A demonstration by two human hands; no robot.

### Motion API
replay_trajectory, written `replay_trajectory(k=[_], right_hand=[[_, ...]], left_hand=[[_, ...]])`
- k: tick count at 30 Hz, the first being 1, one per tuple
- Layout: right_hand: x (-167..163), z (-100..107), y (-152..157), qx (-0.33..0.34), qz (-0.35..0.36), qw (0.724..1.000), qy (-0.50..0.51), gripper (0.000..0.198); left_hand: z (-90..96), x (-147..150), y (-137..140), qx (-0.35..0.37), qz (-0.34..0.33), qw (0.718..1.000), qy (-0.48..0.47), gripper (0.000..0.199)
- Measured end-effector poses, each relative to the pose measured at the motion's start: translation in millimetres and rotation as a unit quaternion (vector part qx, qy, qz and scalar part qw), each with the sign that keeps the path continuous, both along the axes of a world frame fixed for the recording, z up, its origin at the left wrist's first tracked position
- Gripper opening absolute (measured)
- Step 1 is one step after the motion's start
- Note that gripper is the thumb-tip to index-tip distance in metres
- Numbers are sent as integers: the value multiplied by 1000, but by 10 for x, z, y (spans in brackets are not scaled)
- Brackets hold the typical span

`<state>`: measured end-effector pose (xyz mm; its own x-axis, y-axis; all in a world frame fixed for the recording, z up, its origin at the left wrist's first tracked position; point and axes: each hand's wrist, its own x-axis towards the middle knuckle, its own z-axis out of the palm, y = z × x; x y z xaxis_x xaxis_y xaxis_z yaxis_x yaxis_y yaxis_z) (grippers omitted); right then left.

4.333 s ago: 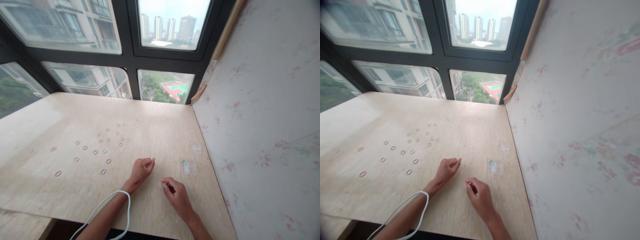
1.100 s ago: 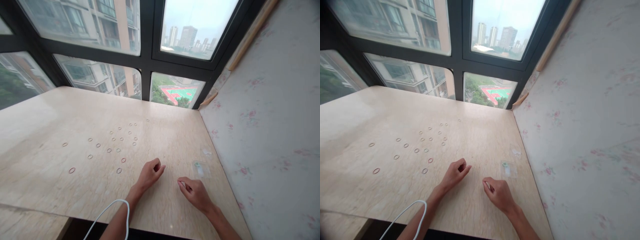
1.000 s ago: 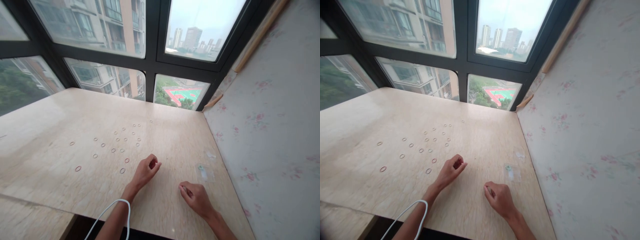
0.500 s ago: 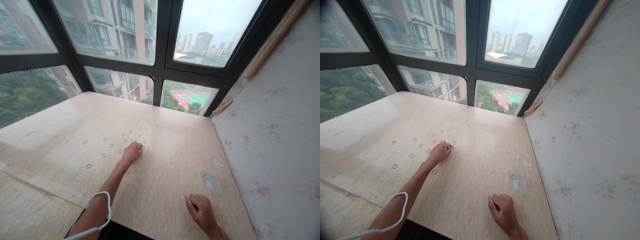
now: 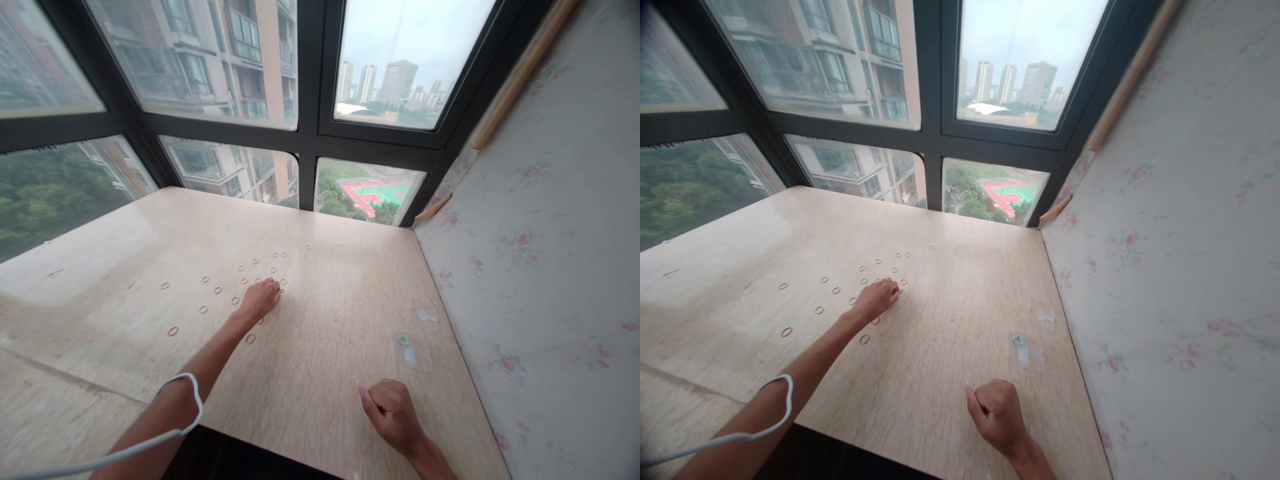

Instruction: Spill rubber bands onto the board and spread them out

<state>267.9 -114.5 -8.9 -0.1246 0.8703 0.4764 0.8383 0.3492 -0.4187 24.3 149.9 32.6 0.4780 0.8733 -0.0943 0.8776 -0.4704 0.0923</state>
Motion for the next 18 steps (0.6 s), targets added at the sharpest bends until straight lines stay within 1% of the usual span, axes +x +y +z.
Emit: replay_trajectory(k=[6, 8, 10, 11, 12, 13, 15, 16, 17, 18], right_hand=[[-6, -18, -8, -11, -3, 1000, -5, 46], [-5, -25, -16, -12, -4, 1000, -5, 45], [-5, -28, -22, -11, -4, 1000, -4, 45], [-6, -27, -24, -12, -5, 1000, -3, 45], [-7, -24, -25, -13, -6, 1000, -2, 45], [-9, -20, -24, -14, -8, 1000, 0, 45], [-13, -10, -20, -15, -11, 1000, 1, 45], [-15, -4, -18, -15, -13, 1000, 2, 45], [-16, 2, -17, -14, -13, 1000, 4, 45], [-17, 8, -15, -14, -14, 1000, 6, 45]], left_hand=[[23, -61, 121, -56, 23, 997, -41, 10], [25, -80, 122, -68, 27, 994, -84, 7], [37, -80, 83, -93, 36, 981, -165, 7], [49, -71, 49, -120, 44, 967, -220, 9], [66, -53, 6, -158, 53, 945, -281, 12], [88, -28, -43, -201, 61, 915, -344, 15], [145, 46, -150, -278, 71, 843, -455, 19], [178, 95, -203, -303, 70, 810, -498, 20], [212, 150, -255, -320, 68, 782, -530, 20], [247, 213, -304, -329, 65, 762, -554, 19]])
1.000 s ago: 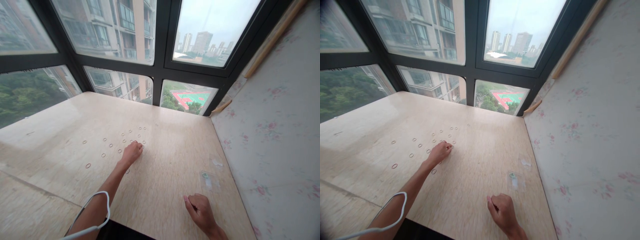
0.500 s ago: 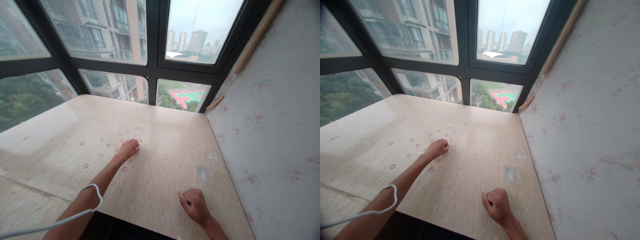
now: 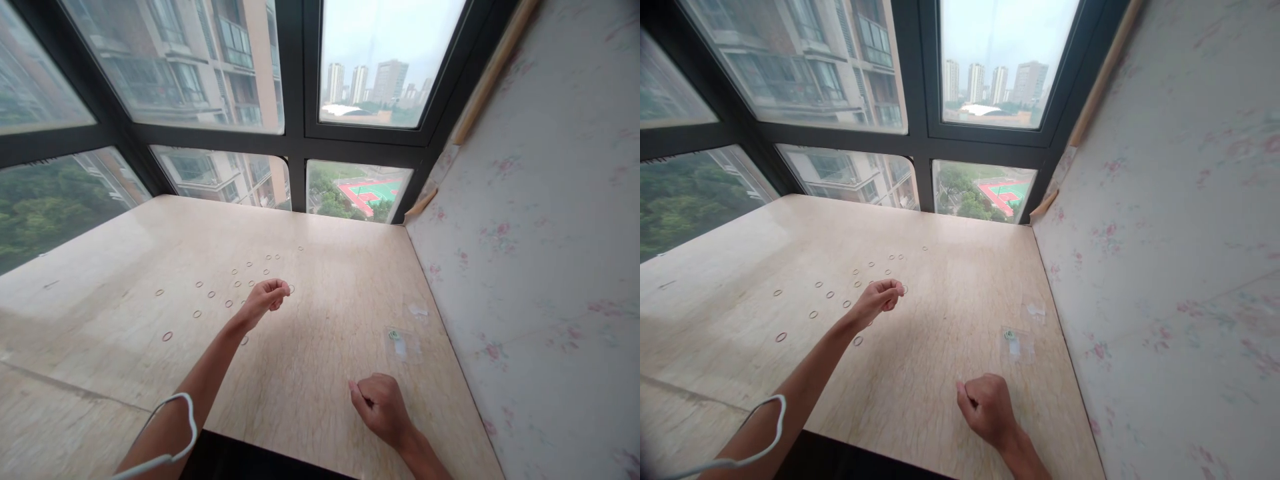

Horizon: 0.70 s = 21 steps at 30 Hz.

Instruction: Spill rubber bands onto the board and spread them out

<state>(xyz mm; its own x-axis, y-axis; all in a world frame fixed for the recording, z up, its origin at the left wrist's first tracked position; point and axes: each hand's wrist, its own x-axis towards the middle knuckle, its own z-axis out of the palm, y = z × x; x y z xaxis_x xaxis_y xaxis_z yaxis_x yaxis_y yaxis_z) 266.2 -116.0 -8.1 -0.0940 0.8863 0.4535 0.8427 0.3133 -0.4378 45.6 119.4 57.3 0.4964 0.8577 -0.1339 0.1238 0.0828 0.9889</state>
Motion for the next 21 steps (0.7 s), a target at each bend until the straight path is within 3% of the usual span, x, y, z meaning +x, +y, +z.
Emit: replay_trajectory(k=[4, 12, 16, 21], right_hand=[[-5, 30, 8, -4, -5, 1000, 12, 46], [-16, 62, 26, -25, -23, 999, 38, 46], [-7, 40, 16, -40, -33, 998, 45, 45], [-9, 44, 18, -38, -35, 998, 40, 44]], left_hand=[[123, 312, -187, -16, -8, 999, -44, 19], [136, 1170, -669, 21, -98, 995, 28, 18], [54, 1560, -877, 68, -157, 983, 61, 18], [-59, 1862, -973, 186, -187, 958, 112, 11]])
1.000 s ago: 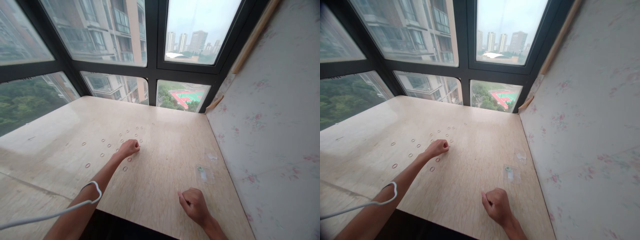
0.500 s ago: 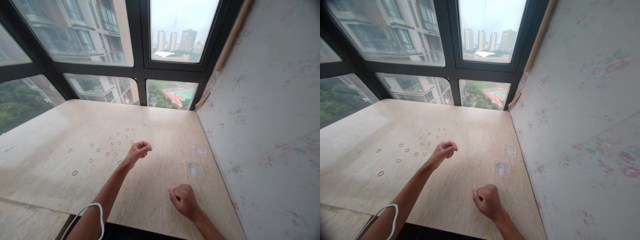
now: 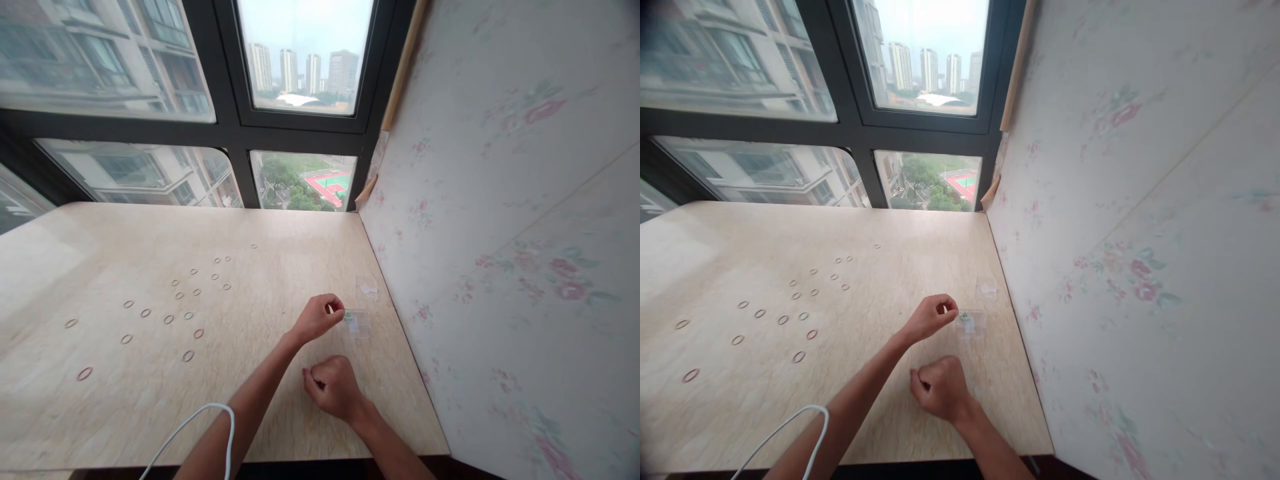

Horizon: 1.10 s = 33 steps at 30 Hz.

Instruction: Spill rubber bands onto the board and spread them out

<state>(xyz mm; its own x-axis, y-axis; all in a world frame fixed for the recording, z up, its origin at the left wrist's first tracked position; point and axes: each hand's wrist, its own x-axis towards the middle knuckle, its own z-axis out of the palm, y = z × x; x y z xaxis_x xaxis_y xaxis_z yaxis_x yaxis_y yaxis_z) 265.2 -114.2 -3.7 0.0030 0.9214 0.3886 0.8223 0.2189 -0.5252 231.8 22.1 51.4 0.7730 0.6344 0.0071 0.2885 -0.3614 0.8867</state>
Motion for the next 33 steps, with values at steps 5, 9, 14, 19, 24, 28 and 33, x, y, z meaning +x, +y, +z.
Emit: replay_trajectory(k=[5, 9, 14, 19, 24, 28, 33], right_hand=[[-2, 24, 9, 7, 1, 1000, -12, 44], [-2, 26, 3, 1, 2, 1000, -11, 44], [-16, 18, -2, -1, -3, 1000, -6, 44], [28, -7, 2, -3, 6, 1000, 4, 45], [-50, 2, -35, -34, 30, 999, 27, 47], [-302, 138, -6, -41, 88, 995, 33, 45], [-486, 476, 474, -15, 54, 992, 110, 46]], left_hand=[[-100, 96, 12, 92, -9, 995, 36, 11], [-125, 42, 44, 102, -9, 994, 39, 12], [-189, -233, 105, 83, 37, 995, 32, 14], [-349, -690, 169, 112, 133, 983, 54, 15], [-450, -1074, 172, 170, 197, 964, 64, 16], [-518, -1211, 146, 186, 199, 962, 37, 18], [-563, -1250, 138, 174, 189, 966, 0, 19]])
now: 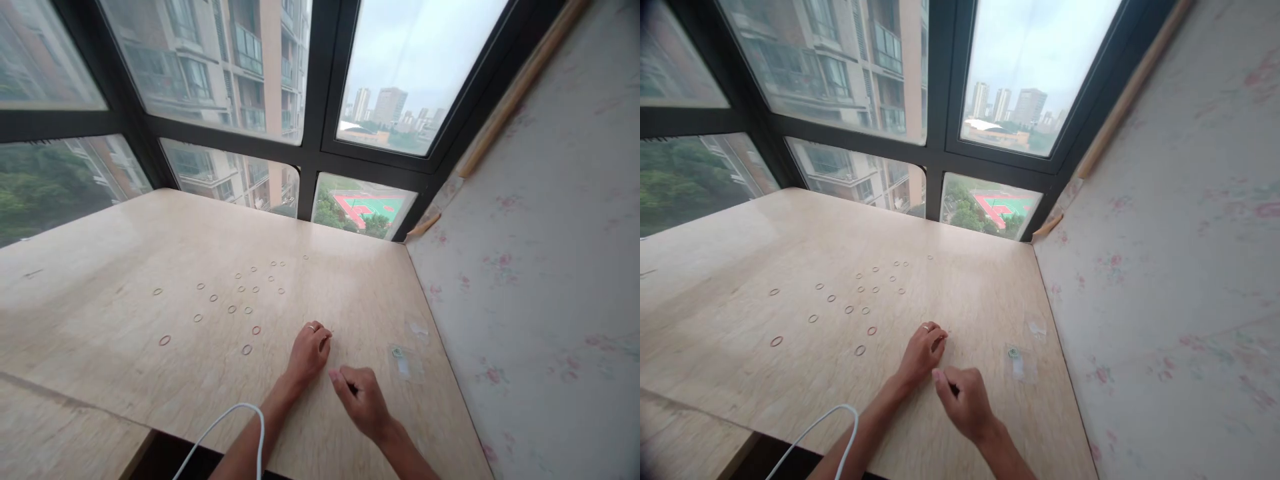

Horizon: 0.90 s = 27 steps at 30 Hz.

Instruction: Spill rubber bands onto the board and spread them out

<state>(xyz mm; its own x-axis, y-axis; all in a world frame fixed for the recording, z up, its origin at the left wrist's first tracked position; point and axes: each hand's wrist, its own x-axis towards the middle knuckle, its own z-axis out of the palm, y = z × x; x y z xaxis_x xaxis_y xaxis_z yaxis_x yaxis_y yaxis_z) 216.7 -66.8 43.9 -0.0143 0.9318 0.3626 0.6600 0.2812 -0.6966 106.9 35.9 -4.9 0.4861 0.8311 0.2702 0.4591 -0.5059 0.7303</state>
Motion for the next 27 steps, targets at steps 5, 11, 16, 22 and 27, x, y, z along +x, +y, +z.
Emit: replay_trajectory(k=[5, 11, 16, 22, 27], right_hand=[[-134, 178, 684, -7, -28, 999, 28, 45], [-271, 168, 1469, -92, -35, 981, -165, 29], [-132, 176, 2261, -136, -78, 955, -250, 30], [13, 104, 2909, -204, -97, 911, -344, 32], [-3, 6, 3027, -248, -63, 875, -411, 31]], left_hand=[[-34, -1, 41, -26, 15, 1000, -6, 19], [-59, -19, 59, -31, -8, 999, -35, 27], [-89, -24, 55, -41, -3, 998, -37, 23], [-115, -6, 59, -42, 11, 998, -37, 22], [-87, -1, 60, -36, 21, 999, -36, 24]])
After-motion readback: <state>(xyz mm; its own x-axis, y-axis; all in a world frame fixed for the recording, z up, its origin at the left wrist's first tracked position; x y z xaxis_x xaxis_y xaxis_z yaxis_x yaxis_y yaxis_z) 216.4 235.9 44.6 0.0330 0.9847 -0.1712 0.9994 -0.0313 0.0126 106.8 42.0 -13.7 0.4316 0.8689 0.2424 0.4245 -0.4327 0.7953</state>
